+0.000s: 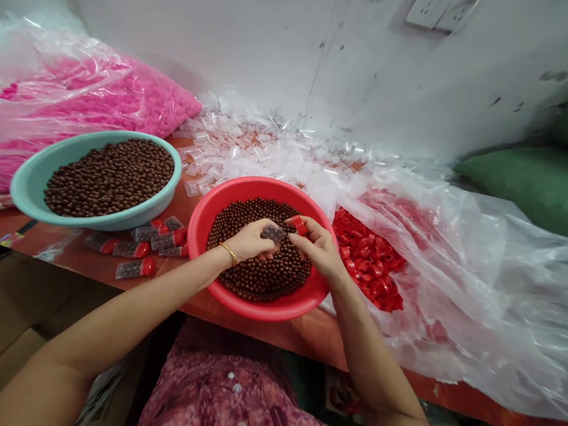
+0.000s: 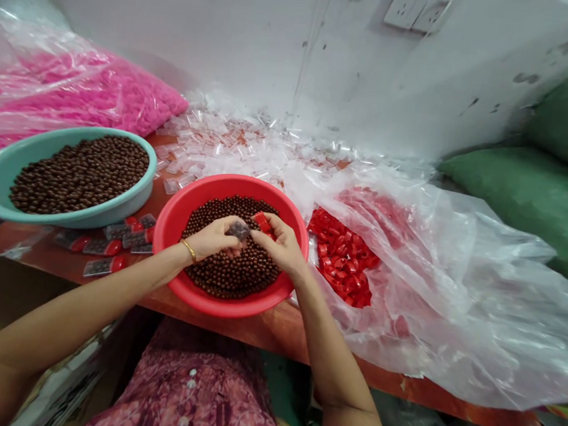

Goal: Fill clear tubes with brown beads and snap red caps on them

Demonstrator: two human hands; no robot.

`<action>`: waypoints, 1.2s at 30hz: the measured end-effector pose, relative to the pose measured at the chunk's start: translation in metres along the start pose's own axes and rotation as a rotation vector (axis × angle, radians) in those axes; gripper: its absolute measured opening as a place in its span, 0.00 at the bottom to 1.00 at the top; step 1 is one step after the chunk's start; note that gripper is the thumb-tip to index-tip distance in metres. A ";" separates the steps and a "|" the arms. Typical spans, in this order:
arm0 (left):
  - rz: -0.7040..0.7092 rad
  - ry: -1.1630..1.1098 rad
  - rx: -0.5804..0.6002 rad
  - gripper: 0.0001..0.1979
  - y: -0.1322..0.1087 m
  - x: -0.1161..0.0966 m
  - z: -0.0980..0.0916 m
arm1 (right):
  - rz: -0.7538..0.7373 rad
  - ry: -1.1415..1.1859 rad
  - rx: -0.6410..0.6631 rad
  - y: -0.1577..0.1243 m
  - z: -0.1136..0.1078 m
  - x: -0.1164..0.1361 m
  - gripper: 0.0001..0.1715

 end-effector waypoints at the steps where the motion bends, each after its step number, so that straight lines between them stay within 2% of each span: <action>1: 0.002 0.001 0.027 0.11 -0.001 0.000 0.002 | -0.035 -0.033 0.024 0.000 0.001 0.005 0.21; 5: -0.007 -0.001 0.107 0.10 -0.003 -0.001 0.007 | -0.075 -0.110 0.105 0.003 0.008 0.011 0.14; 7: -0.024 0.002 0.124 0.11 -0.004 0.000 0.008 | -0.079 -0.118 0.122 0.004 0.011 0.010 0.14; 14: 0.007 -0.057 -0.005 0.10 -0.002 -0.002 -0.001 | -0.058 -0.144 -0.038 0.002 -0.002 0.002 0.14; 19: 0.007 0.002 0.073 0.10 -0.005 -0.003 0.008 | 0.047 -0.178 -0.048 -0.001 -0.007 -0.004 0.11; 23: 0.038 0.024 0.108 0.08 -0.008 -0.009 0.011 | 0.100 -0.119 -0.006 -0.001 0.002 -0.005 0.10; 27: 0.066 0.063 0.067 0.07 -0.010 -0.014 0.009 | -0.048 -0.186 -0.016 -0.001 0.007 0.008 0.13; 31: 0.106 0.068 -0.011 0.08 -0.008 -0.014 0.003 | -0.250 -0.447 -0.001 -0.006 0.012 0.024 0.18; 36: 0.206 0.086 -0.074 0.09 -0.005 -0.012 -0.003 | -0.403 -0.756 -0.003 -0.016 0.018 0.026 0.25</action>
Point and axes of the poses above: each hand's wrist, its own y-axis towards the middle knuckle, its own z-axis out of the palm, x = y × z, the point moved 8 cm from there along y, towards the middle knuckle, and after that the axes turned 1 degree about x, right-handed, at the moved point
